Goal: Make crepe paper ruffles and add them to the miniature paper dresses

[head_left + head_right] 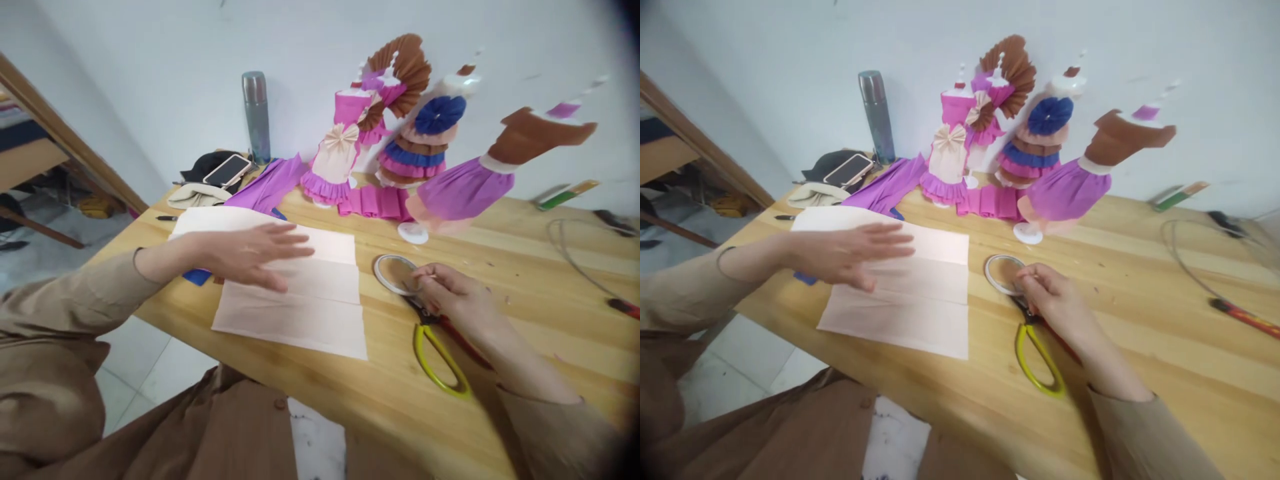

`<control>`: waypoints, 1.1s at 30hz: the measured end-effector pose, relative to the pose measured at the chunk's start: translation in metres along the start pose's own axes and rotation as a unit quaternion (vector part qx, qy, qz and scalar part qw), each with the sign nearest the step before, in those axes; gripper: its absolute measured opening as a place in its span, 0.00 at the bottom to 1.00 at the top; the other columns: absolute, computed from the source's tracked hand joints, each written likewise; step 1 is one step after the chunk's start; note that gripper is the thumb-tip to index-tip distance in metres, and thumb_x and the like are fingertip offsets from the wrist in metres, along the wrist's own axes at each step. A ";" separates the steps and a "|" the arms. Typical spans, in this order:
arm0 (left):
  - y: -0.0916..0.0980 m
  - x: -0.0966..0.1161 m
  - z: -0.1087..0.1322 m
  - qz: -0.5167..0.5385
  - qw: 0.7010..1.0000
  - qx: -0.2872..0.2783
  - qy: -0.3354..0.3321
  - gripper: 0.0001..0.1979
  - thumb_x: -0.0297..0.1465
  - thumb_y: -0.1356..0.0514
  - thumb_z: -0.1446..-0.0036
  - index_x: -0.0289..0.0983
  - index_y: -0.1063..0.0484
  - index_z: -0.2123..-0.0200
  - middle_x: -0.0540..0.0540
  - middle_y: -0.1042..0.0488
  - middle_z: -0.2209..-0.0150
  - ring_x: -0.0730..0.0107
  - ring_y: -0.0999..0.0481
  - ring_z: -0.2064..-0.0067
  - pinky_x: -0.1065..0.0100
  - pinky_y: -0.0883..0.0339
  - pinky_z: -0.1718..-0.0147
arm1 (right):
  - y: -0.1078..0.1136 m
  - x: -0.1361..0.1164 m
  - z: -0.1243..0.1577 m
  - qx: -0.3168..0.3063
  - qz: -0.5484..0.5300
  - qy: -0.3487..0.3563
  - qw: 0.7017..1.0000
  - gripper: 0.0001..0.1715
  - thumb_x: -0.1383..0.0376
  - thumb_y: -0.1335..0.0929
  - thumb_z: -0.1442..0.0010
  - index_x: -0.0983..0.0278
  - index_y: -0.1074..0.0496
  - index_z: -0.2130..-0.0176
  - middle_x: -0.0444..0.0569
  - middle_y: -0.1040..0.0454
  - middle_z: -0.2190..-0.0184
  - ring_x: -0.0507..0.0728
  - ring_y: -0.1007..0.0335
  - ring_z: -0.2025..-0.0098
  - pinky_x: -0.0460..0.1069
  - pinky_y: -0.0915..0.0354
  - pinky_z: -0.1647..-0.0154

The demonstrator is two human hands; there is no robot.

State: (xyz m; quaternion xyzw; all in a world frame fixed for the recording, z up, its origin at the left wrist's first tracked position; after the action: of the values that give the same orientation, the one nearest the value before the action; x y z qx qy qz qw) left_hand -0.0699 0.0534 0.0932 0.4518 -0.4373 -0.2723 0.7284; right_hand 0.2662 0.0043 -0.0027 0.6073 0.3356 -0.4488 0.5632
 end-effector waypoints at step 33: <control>-0.074 0.084 -0.052 -0.160 0.976 0.108 -0.097 0.12 0.36 0.43 0.35 0.33 0.30 0.54 0.36 0.26 0.48 0.57 0.27 0.48 0.60 0.35 0.50 | 0.025 0.011 0.076 -0.073 0.436 0.078 0.893 0.23 0.56 0.37 0.39 0.63 0.30 0.49 0.57 0.27 0.59 0.63 0.24 0.64 0.57 0.29 0.63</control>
State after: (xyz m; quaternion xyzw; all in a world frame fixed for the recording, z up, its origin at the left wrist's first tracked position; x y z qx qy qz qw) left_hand 0.0156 -0.0241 0.0488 0.5633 -0.4552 -0.3787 0.5762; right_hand 0.2803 -0.0754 -0.0008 0.6830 0.1113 -0.0837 0.7171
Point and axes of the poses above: each hand's wrist, its own z-axis away from the middle knuckle, its own y-axis out of the back of the hand, x = y × z, the point moved 5 cm from there along -z, towards the middle knuckle
